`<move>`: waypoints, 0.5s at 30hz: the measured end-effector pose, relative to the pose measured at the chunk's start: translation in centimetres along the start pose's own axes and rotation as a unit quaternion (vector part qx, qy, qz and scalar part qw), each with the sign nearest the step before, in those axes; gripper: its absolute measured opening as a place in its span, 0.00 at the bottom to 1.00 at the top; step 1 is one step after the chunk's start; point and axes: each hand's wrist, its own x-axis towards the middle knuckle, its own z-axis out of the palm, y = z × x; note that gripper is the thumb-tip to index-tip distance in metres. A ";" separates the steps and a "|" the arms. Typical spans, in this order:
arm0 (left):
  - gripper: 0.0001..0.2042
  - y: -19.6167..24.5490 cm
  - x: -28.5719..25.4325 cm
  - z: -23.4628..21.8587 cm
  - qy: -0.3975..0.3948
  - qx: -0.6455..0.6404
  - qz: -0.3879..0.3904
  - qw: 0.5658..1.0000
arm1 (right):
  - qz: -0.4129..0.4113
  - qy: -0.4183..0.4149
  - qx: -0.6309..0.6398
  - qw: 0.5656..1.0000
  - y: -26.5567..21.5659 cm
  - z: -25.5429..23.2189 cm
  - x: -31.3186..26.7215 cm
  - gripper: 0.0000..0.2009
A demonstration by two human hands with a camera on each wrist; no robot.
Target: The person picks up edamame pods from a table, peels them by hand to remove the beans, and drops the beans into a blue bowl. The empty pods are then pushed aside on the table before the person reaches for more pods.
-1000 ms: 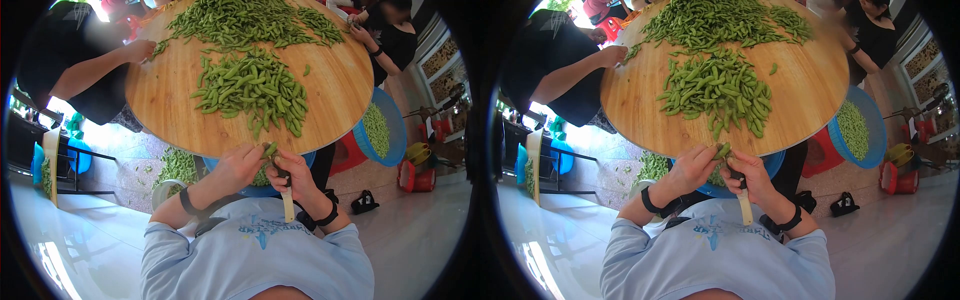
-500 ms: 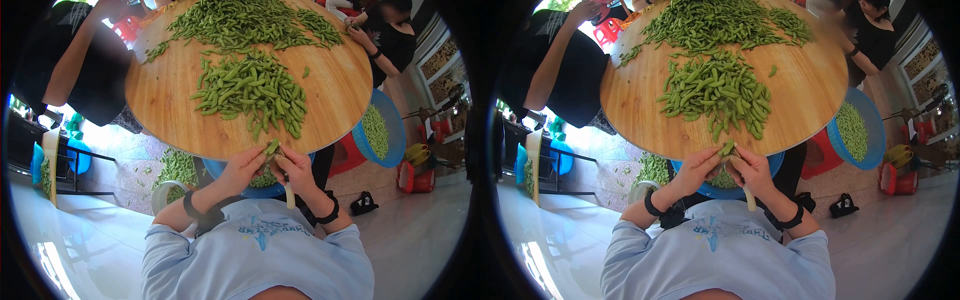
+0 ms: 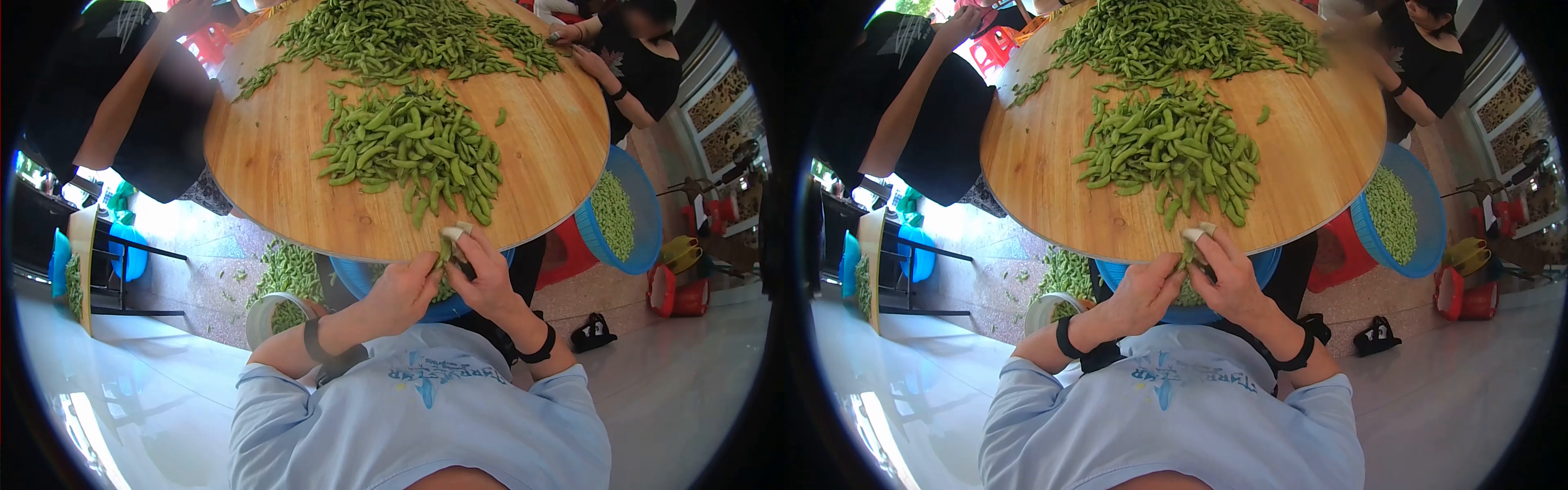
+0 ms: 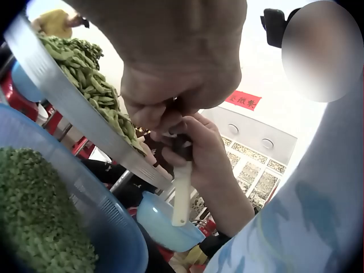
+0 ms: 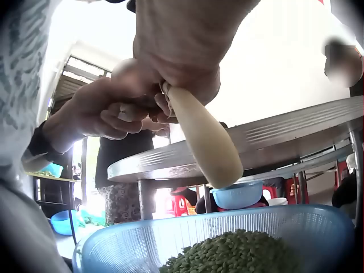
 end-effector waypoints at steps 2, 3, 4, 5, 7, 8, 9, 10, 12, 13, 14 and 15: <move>0.06 -0.1 -0.2 0.1 -0.006 -0.001 0.001 1.000 | -0.038 -0.021 -0.025 0.999 0.8 0.0 -0.3 0.21; 0.05 -0.5 -0.2 0.2 -0.017 -0.002 0.006 1.000 | -0.039 -0.021 -0.026 0.999 1.0 -0.2 -0.3 0.21; 0.05 -0.8 -0.2 0.2 -0.028 -0.002 0.010 1.000 | -0.023 -0.042 -0.008 0.999 1.2 -0.4 -0.4 0.20; 0.05 -1.0 -0.4 0.4 -0.028 -0.002 0.008 1.000 | -0.005 -0.064 0.010 0.998 1.3 -0.4 -0.5 0.19; 0.04 -1.2 -0.7 0.8 -0.006 -0.003 0.051 0.999 | 0.007 -0.071 0.006 0.997 1.5 -0.4 -0.7 0.18; 0.04 -1.4 -0.8 1.0 -0.007 -0.003 0.051 0.999 | 0.016 -0.075 0.002 0.997 1.5 -0.4 -0.7 0.16; 0.05 -1.6 -0.9 1.3 0.000 0.012 0.076 0.997 | 0.016 -0.075 0.002 0.997 1.5 -0.3 -0.7 0.16; 0.05 -1.8 -1.1 1.5 0.007 0.027 0.099 0.995 | 0.009 -0.074 -0.004 0.997 1.4 -0.2 -0.8 0.15; 0.04 -1.8 -1.3 1.4 0.005 0.029 0.101 0.994 | 0.003 -0.073 -0.010 0.997 1.5 -0.1 -0.9 0.14; 0.04 -1.8 -1.2 1.4 0.002 0.031 0.106 0.994 | 0.014 -0.086 0.013 0.996 1.7 -0.2 -1.0 0.14; 0.04 -1.7 -1.2 1.1 0.002 0.032 0.105 0.994 | 0.025 -0.100 0.037 0.994 1.8 -0.3 -1.0 0.14; 0.03 -1.3 -1.3 0.6 -0.012 0.003 0.081 0.997 | 0.027 -0.102 0.039 0.994 1.9 -0.3 -1.0 0.14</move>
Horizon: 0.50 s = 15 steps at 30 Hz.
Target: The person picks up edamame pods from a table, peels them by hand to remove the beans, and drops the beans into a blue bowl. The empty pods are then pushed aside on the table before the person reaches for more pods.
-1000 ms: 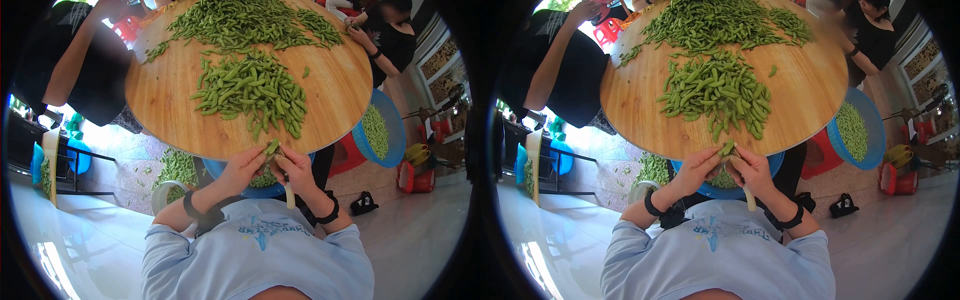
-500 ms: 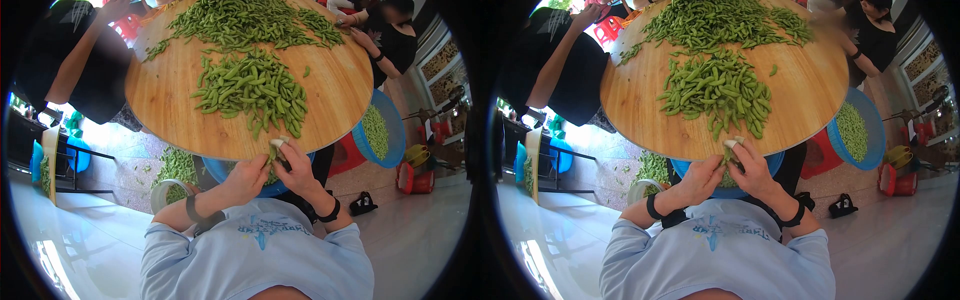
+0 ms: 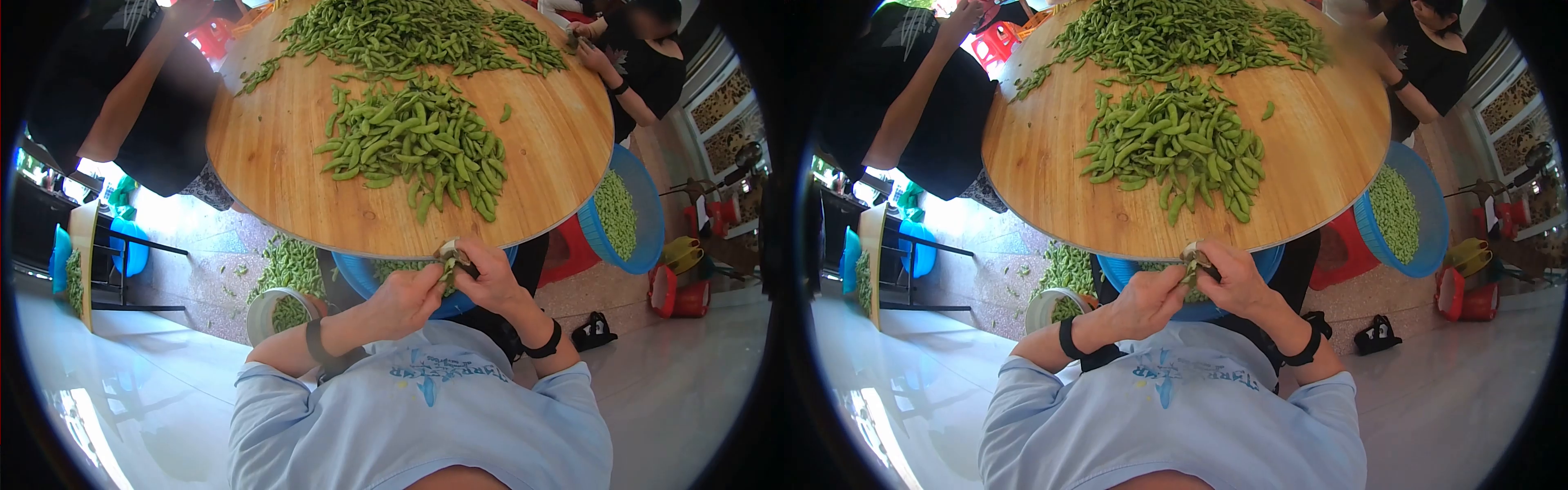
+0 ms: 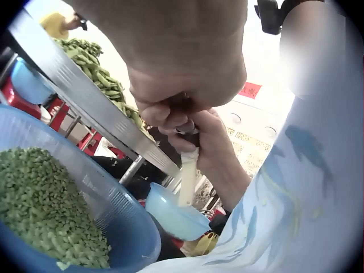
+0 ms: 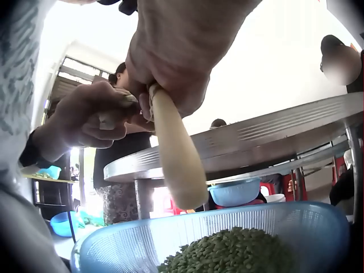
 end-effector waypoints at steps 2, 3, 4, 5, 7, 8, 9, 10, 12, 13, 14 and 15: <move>0.03 0.1 -0.1 -0.2 -0.014 -0.032 -0.026 0.999 | 0.064 -0.033 0.078 0.994 0.1 -0.1 0.0 0.14; 0.03 0.0 -0.1 -0.2 -0.006 -0.029 -0.011 1.000 | 0.065 -0.032 0.078 0.994 -0.1 -0.1 -0.1 0.14; 0.04 -0.1 0.0 -0.2 0.003 -0.025 0.005 1.000 | 0.048 -0.030 0.047 0.997 -0.3 -0.1 -0.1 0.13; 0.04 -0.3 0.0 0.0 0.003 -0.025 0.004 1.000 | 0.032 -0.028 0.018 0.999 -0.4 -0.1 -0.1 0.13; 0.04 -0.5 -0.1 0.7 0.003 -0.030 0.038 0.999 | 0.024 -0.009 -0.007 1.000 -0.4 0.2 -0.2 0.13; 0.04 -0.4 -0.2 0.8 0.003 -0.031 0.038 0.999 | 0.014 0.011 -0.032 0.999 -0.4 0.3 -0.2 0.13; 0.03 0.0 -0.1 0.8 0.017 -0.045 0.006 0.999 | 0.014 0.009 -0.032 0.999 -0.5 0.1 -0.2 0.13; 0.03 0.3 -0.1 0.8 0.030 -0.059 -0.026 0.997 | 0.026 0.005 -0.027 0.999 -0.6 -0.2 -0.2 0.13; 0.03 0.3 0.1 0.4 0.025 -0.068 -0.066 0.995 | 0.039 0.003 -0.021 0.999 -0.6 -0.4 -0.3 0.13; 0.04 0.2 0.3 0.3 0.019 -0.078 -0.104 0.991 | 0.012 0.000 -0.018 1.000 -0.5 -0.5 -0.3 0.13; 0.04 0.1 0.4 0.3 0.019 -0.078 -0.104 0.991 | -0.015 -0.003 -0.015 1.000 -0.5 -0.5 -0.3 0.13; 0.04 -0.2 0.4 0.4 0.026 -0.090 -0.122 0.988 | -0.014 -0.004 -0.015 1.000 -0.6 -0.6 -0.2 0.13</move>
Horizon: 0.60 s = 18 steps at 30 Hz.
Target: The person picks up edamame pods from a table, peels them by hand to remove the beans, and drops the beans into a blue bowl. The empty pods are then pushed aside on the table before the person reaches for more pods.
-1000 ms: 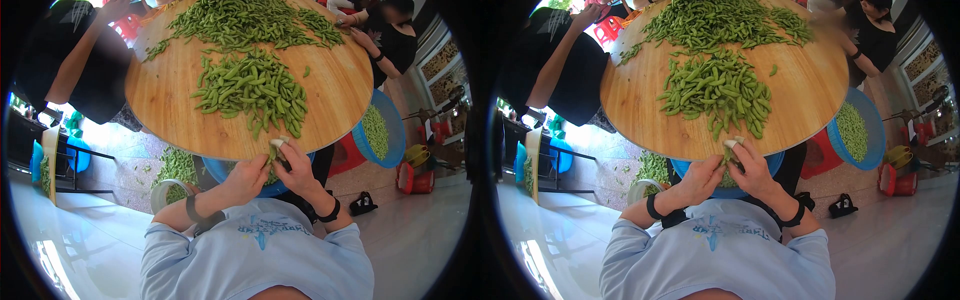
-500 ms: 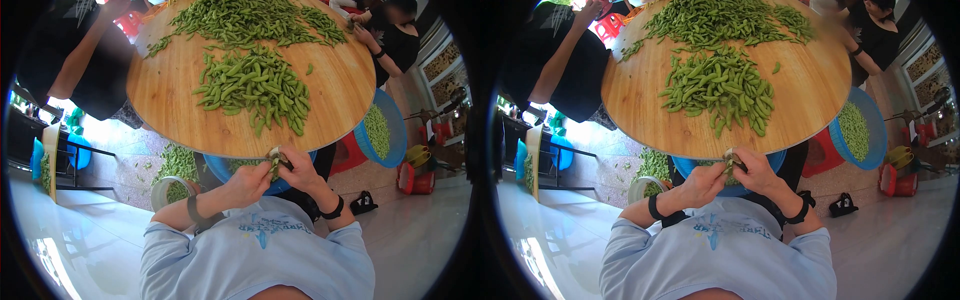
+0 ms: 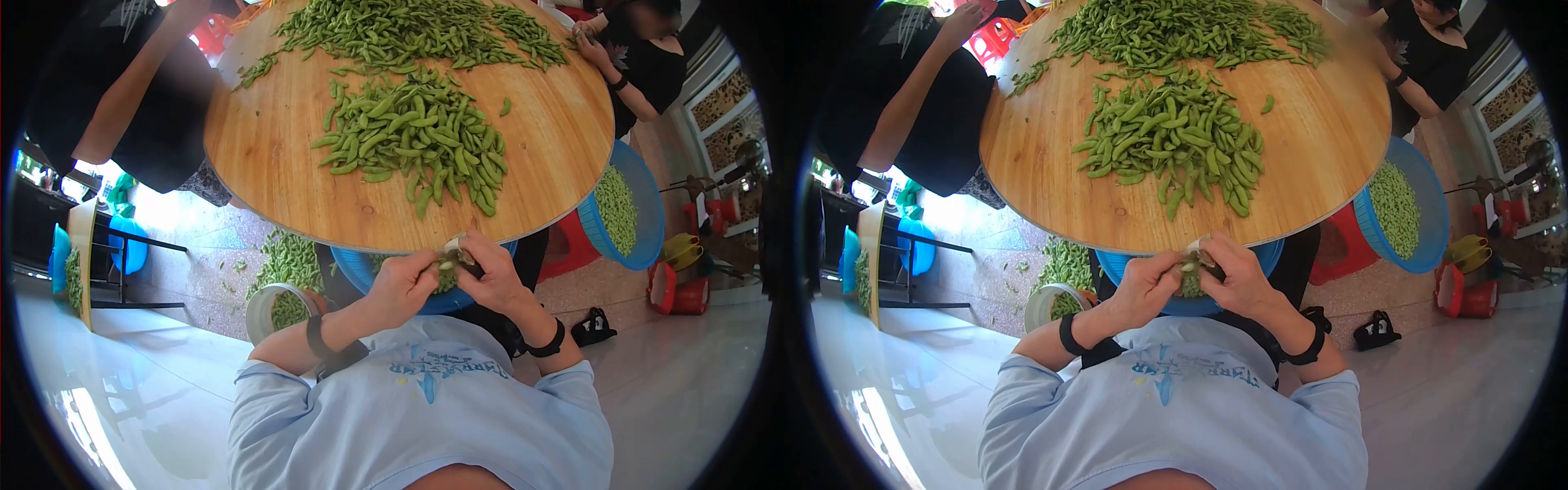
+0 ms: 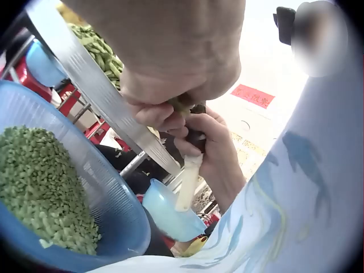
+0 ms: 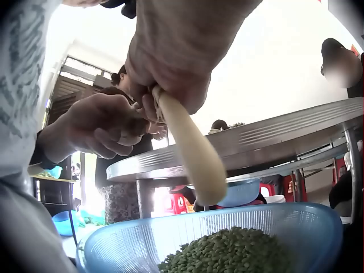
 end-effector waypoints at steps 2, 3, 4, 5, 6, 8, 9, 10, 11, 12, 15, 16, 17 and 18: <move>0.05 -0.2 -0.1 0.1 0.008 -0.013 -0.022 1.000 | -0.031 0.007 -0.013 0.999 -0.4 0.1 0.0 0.12; 0.06 -0.2 0.0 0.2 -0.001 -0.007 -0.011 1.000 | -0.030 0.006 -0.011 0.999 -0.4 0.1 -0.2 0.12; 0.06 -0.1 0.1 0.2 -0.009 -0.001 0.002 1.000 | -0.023 0.007 -0.011 1.000 -0.4 0.1 -0.3 0.12; 0.06 -0.4 0.3 0.4 -0.006 -0.002 0.001 1.000 | -0.015 0.006 -0.011 1.000 -0.4 0.0 -0.4 0.13; 0.08 -0.8 0.3 0.6 -0.009 0.005 0.010 1.000 | -0.015 0.003 -0.010 1.000 -0.6 0.1 -0.4 0.13; 0.09 -1.0 0.4 0.8 -0.011 0.013 0.019 1.000 | -0.030 0.026 -0.030 0.999 -1.2 0.1 -0.2 0.11; 0.10 -0.8 0.5 0.9 -0.012 -0.004 0.025 1.000 | -0.031 0.025 -0.030 0.999 -1.0 -0.3 0.0 0.11; 0.10 -0.5 0.3 1.0 -0.014 -0.022 0.028 0.999 | -0.015 0.026 -0.046 0.998 -0.7 -0.8 -0.1 0.11; 0.10 -0.1 0.0 1.0 -0.015 -0.024 0.026 0.999 | 0.002 0.027 -0.063 0.998 -0.6 -1.1 -0.3 0.11; 0.11 0.4 -0.2 0.9 0.011 -0.004 0.033 0.999 | 0.003 0.026 -0.063 0.998 -0.5 -1.1 -0.4 0.11; 0.13 -0.1 -0.3 0.3 0.044 0.031 0.052 0.997 | -0.018 0.046 -0.068 0.996 -0.5 -1.0 -0.5 0.11; 0.13 -0.4 -0.5 0.1 0.053 0.046 0.060 0.996 | -0.017 0.053 -0.062 0.997 -0.7 -0.8 -0.5 0.11; 0.13 -0.6 -0.6 0.0 0.053 0.046 0.059 0.996 | -0.016 0.060 -0.055 0.997 -0.8 -0.7 -0.4 0.12; 0.14 -0.7 -0.5 0.0 0.046 0.019 0.029 0.998 | -0.016 0.059 -0.055 0.997 -0.8 -0.5 -0.3 0.12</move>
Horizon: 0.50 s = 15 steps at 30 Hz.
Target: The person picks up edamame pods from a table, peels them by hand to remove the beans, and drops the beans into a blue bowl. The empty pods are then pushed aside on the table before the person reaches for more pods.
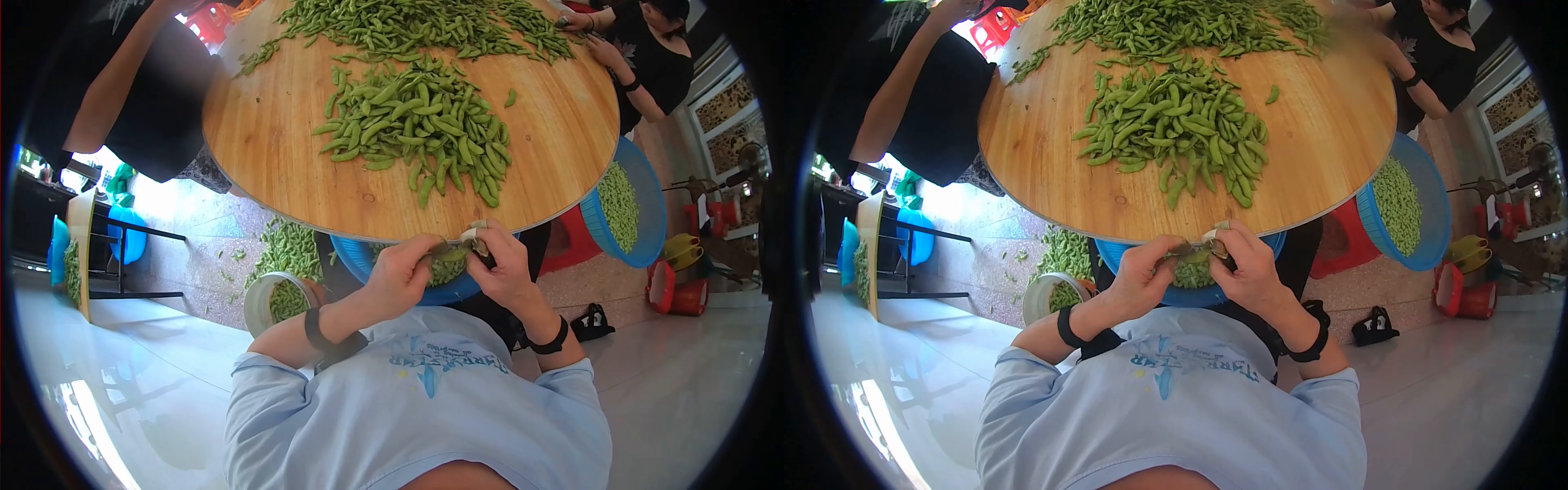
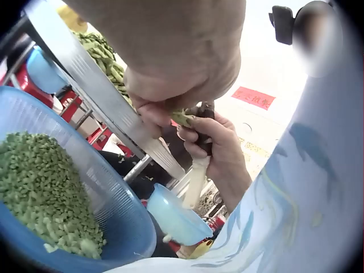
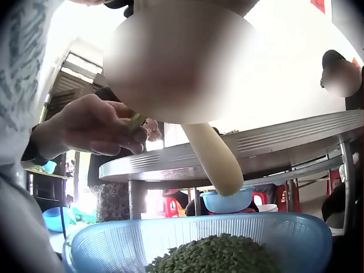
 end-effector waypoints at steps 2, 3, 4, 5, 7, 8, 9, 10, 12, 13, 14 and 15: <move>0.14 0.0 0.0 -0.2 -0.008 -0.025 -0.029 0.999 | -0.010 0.018 -0.011 1.000 0.0 0.3 0.2 0.13; 0.13 0.0 -0.1 -0.3 -0.017 -0.051 -0.029 0.998 | -0.010 0.018 -0.011 1.000 -0.1 0.3 0.2 0.13; 0.13 0.0 -0.2 -0.5 -0.025 -0.077 -0.028 0.996 | -0.007 -0.003 0.002 1.000 -0.4 0.4 0.2 0.13; 0.13 0.1 -0.4 -1.0 -0.024 -0.076 -0.029 0.996 | -0.004 -0.023 0.015 1.000 -0.6 0.4 0.2 0.13; 0.11 1.0 -0.8 -2.9 -0.006 0.060 0.083 0.995 | 0.009 -0.038 0.028 0.999 -0.8 0.0 0.4 0.11; 0.10 1.7 -1.2 -4.6 -0.014 0.152 0.088 0.984 | 0.024 -0.051 0.038 0.998 -0.7 -0.4 0.3 0.10; 0.09 2.2 -1.4 -6.2 -0.024 0.242 0.094 0.965 | 0.026 -0.047 0.038 0.998 -0.5 -0.8 0.0 0.10; 0.09 2.4 -1.4 -7.1 -0.027 0.242 0.096 0.965 | 0.084 -0.020 0.073 0.994 0.0 -1.4 -0.3 0.09; 0.08 2.5 -1.3 -8.2 0.031 0.407 0.123 0.905 | 0.120 0.009 0.111 0.986 0.5 -1.7 -0.6 0.07; 0.08 2.2 -0.8 -8.0 0.030 0.409 0.123 0.904 | 0.119 0.011 0.113 0.986 0.5 -1.5 -0.5 0.07; 0.08 1.4 -0.1 -7.4 0.040 0.351 0.124 0.927 | 0.109 0.011 0.110 0.988 0.4 -1.1 -0.3 0.07; 0.08 0.8 0.8 -6.7 0.050 0.291 0.125 0.947 | 0.100 0.012 0.106 0.989 0.3 -0.9 -0.2 0.08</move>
